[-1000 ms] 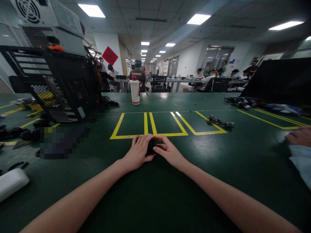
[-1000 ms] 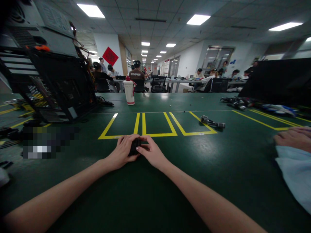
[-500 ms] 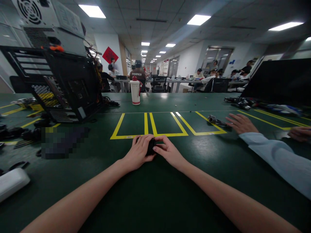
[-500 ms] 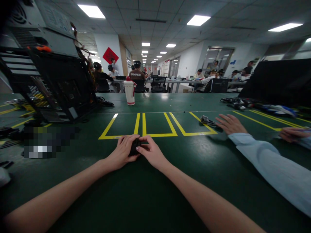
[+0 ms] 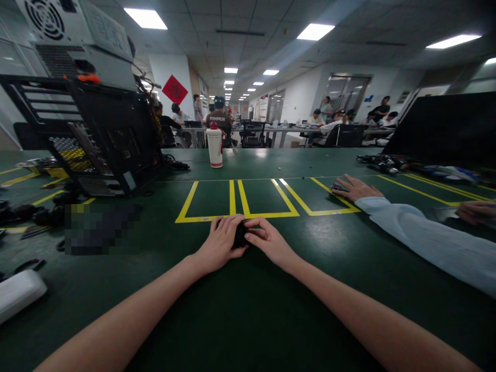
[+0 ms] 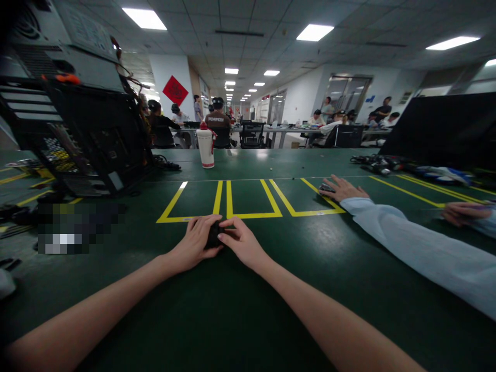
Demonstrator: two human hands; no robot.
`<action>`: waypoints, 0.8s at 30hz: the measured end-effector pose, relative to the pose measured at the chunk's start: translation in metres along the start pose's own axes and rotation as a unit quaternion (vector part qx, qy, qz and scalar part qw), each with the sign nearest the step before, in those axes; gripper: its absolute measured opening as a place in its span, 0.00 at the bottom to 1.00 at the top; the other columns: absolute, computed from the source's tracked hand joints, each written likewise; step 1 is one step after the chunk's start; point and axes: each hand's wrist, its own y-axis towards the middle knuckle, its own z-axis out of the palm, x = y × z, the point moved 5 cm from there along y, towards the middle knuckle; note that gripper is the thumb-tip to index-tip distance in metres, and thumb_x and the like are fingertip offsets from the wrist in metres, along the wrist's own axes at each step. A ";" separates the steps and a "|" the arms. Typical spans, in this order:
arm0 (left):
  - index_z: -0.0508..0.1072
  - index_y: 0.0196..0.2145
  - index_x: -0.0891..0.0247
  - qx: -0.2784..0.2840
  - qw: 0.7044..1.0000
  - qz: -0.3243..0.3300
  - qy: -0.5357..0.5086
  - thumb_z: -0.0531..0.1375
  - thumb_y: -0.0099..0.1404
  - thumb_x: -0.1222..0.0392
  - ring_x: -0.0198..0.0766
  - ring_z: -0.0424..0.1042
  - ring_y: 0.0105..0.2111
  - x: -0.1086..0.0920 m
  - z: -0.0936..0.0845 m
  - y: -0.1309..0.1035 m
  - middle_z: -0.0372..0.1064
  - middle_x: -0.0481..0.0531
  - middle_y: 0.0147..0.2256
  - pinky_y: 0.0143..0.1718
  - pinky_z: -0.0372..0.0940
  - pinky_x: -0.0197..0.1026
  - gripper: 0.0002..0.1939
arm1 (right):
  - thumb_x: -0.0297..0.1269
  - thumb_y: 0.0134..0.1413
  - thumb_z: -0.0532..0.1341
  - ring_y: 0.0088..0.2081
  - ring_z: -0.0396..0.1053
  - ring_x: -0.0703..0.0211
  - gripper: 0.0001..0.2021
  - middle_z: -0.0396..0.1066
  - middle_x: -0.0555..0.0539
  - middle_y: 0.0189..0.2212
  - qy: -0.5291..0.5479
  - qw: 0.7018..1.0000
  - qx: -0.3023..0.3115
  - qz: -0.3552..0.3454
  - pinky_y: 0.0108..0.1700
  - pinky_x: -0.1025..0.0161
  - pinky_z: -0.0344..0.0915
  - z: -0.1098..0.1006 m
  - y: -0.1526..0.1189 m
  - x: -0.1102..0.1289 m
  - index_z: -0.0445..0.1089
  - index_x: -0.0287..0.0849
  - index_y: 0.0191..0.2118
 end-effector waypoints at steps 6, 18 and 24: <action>0.46 0.53 0.61 -0.003 1.000 0.002 -0.008 0.57 0.56 0.61 0.46 0.54 0.51 0.001 0.001 0.000 0.54 0.57 0.51 0.52 0.46 0.53 0.31 | 0.32 0.48 0.57 0.50 0.61 0.57 0.15 0.60 0.48 0.46 -0.007 1.000 0.016 0.021 0.51 0.54 0.60 0.000 0.000 -0.001 0.59 0.45 0.44; 0.47 0.53 0.61 -0.004 1.000 0.000 -0.005 0.57 0.56 0.61 0.45 0.54 0.51 0.000 0.000 0.000 0.54 0.57 0.51 0.52 0.46 0.51 0.30 | 0.33 0.47 0.58 0.44 0.65 0.58 0.15 0.61 0.49 0.43 0.003 1.000 0.007 0.024 0.46 0.55 0.64 0.001 0.001 0.000 0.59 0.47 0.43; 0.47 0.53 0.62 -0.003 1.000 0.001 -0.003 0.57 0.56 0.61 0.45 0.54 0.51 0.001 0.001 -0.001 0.54 0.57 0.51 0.53 0.46 0.51 0.30 | 0.31 0.45 0.60 0.48 0.62 0.56 0.17 0.61 0.48 0.44 0.017 0.999 0.029 0.022 0.51 0.54 0.60 0.002 0.000 0.000 0.58 0.45 0.43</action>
